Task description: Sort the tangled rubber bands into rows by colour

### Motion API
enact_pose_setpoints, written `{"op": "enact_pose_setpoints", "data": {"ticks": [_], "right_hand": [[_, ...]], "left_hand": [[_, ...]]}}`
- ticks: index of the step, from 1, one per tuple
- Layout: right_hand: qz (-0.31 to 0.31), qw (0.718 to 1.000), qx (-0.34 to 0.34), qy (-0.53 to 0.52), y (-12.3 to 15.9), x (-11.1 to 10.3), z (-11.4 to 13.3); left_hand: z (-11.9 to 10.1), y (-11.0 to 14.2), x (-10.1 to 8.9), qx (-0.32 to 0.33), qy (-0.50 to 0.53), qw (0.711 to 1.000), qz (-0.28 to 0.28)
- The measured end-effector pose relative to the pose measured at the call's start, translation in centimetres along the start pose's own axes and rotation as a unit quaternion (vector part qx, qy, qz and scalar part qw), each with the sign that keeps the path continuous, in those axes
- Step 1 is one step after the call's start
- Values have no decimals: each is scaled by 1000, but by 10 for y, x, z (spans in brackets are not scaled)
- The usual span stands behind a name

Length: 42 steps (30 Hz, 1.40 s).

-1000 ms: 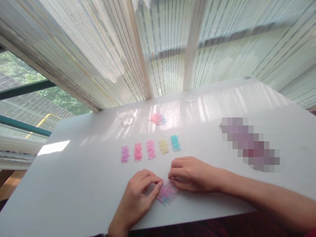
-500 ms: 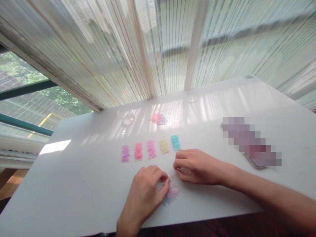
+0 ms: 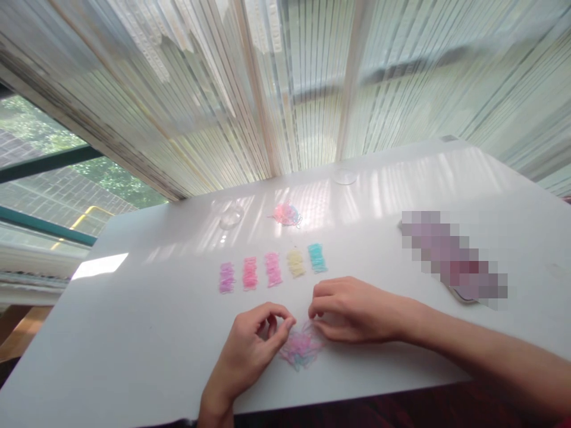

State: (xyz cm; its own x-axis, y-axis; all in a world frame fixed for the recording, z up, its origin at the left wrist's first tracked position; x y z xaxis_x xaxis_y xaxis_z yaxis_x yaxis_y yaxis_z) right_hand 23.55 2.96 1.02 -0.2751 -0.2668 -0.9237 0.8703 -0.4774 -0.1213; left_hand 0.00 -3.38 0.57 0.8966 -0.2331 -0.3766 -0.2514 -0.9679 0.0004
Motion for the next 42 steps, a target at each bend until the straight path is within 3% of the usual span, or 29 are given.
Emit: {"op": "enact_pose_setpoints", "data": {"ticks": [8,13,22,31,42], "right_hand": [[26,999,14,15,-2,1,-1],[34,999,-33,-3,-1,7,2],[-124,992,13,-12,-2,13,1],[-152,987,-9,-60,-2,16,4],[-187,980,-37,-52,-3,15,6]], "left_hand": [[16,3,1,-20,50,997,-51],[19,5,2,-23,55,997,-52],[7,4,10,-10,37,999,-35],[0,-1,13,-46,44,997,35],[-4,-8,10,-56,88,993,58]]}}
Point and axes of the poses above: each hand's wrist, its own y-axis away from the middle knuckle, its own x-axis out of the palm, z = x × y, the point moved 1 cm from there along -y, towards the middle knuckle, and after that the axes turned 14 degrees about y, right-handed, at the moved point
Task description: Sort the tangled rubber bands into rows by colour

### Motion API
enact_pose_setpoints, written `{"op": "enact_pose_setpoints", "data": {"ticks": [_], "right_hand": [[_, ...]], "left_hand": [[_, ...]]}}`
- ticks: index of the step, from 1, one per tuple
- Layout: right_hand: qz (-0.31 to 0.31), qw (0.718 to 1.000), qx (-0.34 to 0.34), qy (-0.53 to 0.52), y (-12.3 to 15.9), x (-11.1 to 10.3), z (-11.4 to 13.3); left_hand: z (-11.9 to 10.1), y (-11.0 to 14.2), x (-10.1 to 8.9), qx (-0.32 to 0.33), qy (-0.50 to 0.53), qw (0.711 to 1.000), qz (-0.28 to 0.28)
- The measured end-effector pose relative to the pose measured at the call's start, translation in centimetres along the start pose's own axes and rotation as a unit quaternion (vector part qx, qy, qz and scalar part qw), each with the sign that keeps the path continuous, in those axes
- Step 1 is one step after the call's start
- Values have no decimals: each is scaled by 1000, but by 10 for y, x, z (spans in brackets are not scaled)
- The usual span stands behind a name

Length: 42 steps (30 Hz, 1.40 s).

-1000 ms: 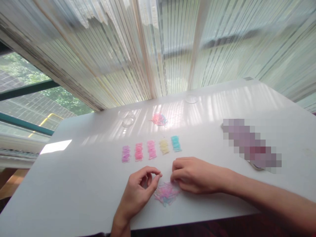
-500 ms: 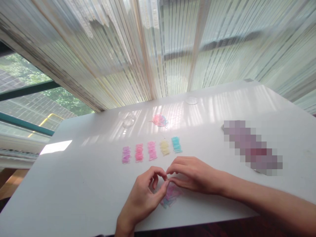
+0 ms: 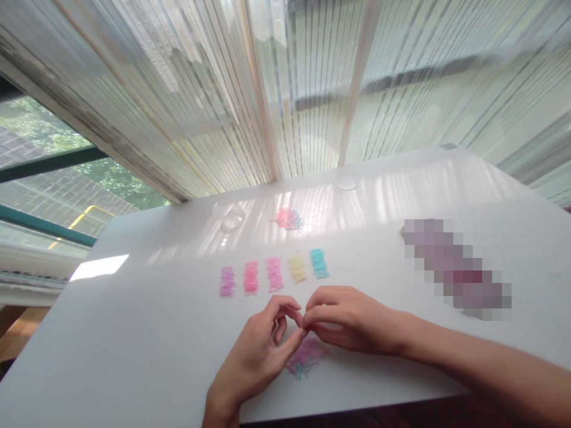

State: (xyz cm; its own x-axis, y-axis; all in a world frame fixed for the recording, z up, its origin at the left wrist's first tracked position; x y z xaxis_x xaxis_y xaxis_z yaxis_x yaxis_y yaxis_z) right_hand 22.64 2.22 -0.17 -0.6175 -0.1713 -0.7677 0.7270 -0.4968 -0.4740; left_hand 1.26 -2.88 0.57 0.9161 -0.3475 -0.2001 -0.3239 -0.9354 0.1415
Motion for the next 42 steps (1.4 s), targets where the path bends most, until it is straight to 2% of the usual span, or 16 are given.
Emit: {"op": "enact_pose_setpoints", "data": {"ticks": [3,8,20,25,30,35,38,42], "right_hand": [[-13,1000,14,12,0,0,-1],[-12,998,63,5,-1,1,-5],[-1,991,132,-27,-2,6,-5],[-9,991,128,25,-2,1,-7],[17,985,137,102,0,-2,-11],[25,984,137,107,1,-2,-11],[32,984,135,114,2,-2,-10],[42,983,129,123,2,-1,-10]], "left_hand": [[0,-1,0,9,-16,1000,-15],[9,-2,-4,39,-34,996,-71],[17,-3,-2,81,-45,988,-123],[1,-8,-9,130,-105,976,-135],[-29,-37,-20,181,-179,955,-150],[-33,-62,-26,141,-234,950,-153],[-25,-52,-28,141,-266,945,-132],[-9,-13,-26,174,-247,939,-162]]}}
Point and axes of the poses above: each hand's wrist, its own y-axis away from the middle knuckle, its own x-axis out of the palm, z = x × y, the point moved 1 cm from there along -y, towards the middle knuckle, and after that the axes turned 14 degrees about y, right-handed, at the moved point
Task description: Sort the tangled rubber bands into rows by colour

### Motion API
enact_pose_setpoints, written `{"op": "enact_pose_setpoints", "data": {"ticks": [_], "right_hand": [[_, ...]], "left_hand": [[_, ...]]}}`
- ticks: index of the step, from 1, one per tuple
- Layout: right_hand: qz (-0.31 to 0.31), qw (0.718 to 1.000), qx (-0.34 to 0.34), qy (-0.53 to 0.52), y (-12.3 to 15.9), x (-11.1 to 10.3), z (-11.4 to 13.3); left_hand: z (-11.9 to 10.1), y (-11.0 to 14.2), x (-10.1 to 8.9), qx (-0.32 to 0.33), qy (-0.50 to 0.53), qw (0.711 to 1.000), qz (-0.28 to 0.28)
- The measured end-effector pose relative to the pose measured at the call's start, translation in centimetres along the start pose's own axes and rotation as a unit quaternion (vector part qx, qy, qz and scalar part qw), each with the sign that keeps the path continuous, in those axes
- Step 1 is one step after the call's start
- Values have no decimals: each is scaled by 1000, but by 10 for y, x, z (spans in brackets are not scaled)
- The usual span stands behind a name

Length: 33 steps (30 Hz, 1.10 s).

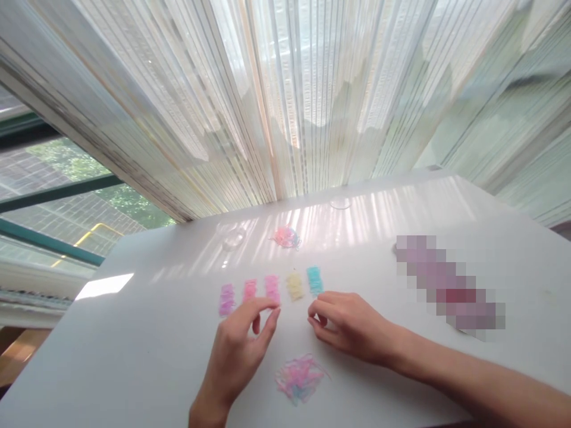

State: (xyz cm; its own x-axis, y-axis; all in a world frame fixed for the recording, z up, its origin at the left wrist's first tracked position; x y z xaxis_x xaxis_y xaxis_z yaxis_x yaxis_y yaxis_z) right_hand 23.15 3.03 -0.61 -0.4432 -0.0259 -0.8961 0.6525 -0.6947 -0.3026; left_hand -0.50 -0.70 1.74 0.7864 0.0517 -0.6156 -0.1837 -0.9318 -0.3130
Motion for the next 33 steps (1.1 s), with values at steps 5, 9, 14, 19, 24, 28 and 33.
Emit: {"op": "enact_pose_setpoints", "data": {"ticks": [5,9,14,19,24,28,33], "right_hand": [[23,1000,-21,-1,-1,-1,1],[85,993,-81,-22,1,-3,8],[140,982,-125,-31,4,-2,15],[143,980,-135,-22,4,0,15],[142,981,-133,-20,3,0,15],[138,982,-127,-31,3,1,15],[82,986,-102,-106,5,-1,16]], "left_hand": [[3,44,2,-9,53,998,20],[1,58,2,21,25,998,51],[-3,65,-2,27,-30,995,94],[0,68,-2,20,-38,993,108],[4,70,-2,13,-19,994,107],[0,67,-6,11,22,995,94],[-14,50,-3,8,80,994,73]]}}
Point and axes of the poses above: each hand's wrist, its own y-axis away from the middle knuckle, its own x-axis out of the palm, z = x × y, the point moved 1 cm from there along -y, towards the middle knuckle, and after that the axes turned 14 degrees about y, right-handed, at the moved point
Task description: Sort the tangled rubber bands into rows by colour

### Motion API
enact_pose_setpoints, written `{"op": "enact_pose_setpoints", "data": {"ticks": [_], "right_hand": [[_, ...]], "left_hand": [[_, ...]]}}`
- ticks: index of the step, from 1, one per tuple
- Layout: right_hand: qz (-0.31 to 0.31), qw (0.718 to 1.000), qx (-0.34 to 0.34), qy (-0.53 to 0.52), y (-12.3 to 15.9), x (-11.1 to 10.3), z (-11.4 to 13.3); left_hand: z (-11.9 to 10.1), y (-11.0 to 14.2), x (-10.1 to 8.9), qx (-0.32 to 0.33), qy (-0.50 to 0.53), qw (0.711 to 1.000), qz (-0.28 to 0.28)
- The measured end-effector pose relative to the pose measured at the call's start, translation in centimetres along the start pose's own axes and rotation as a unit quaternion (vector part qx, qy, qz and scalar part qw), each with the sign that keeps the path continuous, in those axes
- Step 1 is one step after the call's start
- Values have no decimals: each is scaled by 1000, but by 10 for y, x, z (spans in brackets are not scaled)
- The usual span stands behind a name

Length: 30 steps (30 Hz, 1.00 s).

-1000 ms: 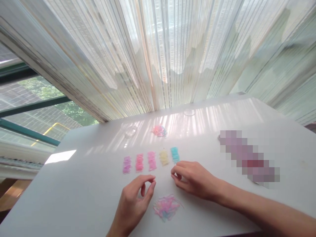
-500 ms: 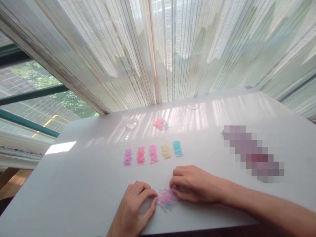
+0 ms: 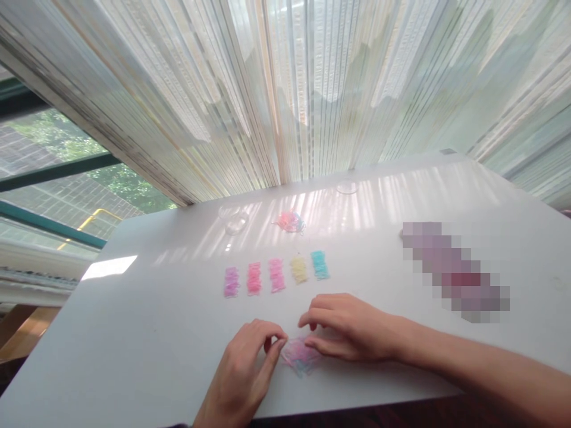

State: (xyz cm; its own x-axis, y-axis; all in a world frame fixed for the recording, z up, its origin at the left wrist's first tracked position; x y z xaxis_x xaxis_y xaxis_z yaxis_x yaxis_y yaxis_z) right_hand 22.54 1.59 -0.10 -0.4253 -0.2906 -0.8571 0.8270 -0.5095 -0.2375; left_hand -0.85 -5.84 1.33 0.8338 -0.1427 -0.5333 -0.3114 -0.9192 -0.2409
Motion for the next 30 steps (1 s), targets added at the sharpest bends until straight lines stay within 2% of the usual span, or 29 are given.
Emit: {"op": "enact_pose_setpoints", "data": {"ticks": [5,10,22,30], "right_hand": [[-65,997,14,-46,-1,-2,1],[-109,994,4,-27,-3,1,-1],[-104,995,2,-6,-3,5,-4],[-132,991,4,24,-5,0,-6]], "left_hand": [[-2,-17,11,-14,57,998,-5],[12,-15,21,-30,102,994,-23],[16,-11,26,28,116,991,-61],[18,-12,25,25,102,991,-87]]}}
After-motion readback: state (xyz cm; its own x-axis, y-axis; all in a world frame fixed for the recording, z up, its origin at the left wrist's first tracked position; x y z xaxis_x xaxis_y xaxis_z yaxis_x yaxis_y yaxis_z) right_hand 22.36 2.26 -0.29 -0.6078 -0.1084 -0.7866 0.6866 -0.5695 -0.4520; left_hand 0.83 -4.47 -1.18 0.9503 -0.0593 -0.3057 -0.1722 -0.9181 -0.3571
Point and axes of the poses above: each hand's wrist, its own y-axis away from the middle knuckle, its own x-axis out of the palm, z = x × y, the point moved 1 cm from there along -y, towards the middle knuckle, and after that the axes turned 14 degrees about y, right-handed, at the moved point
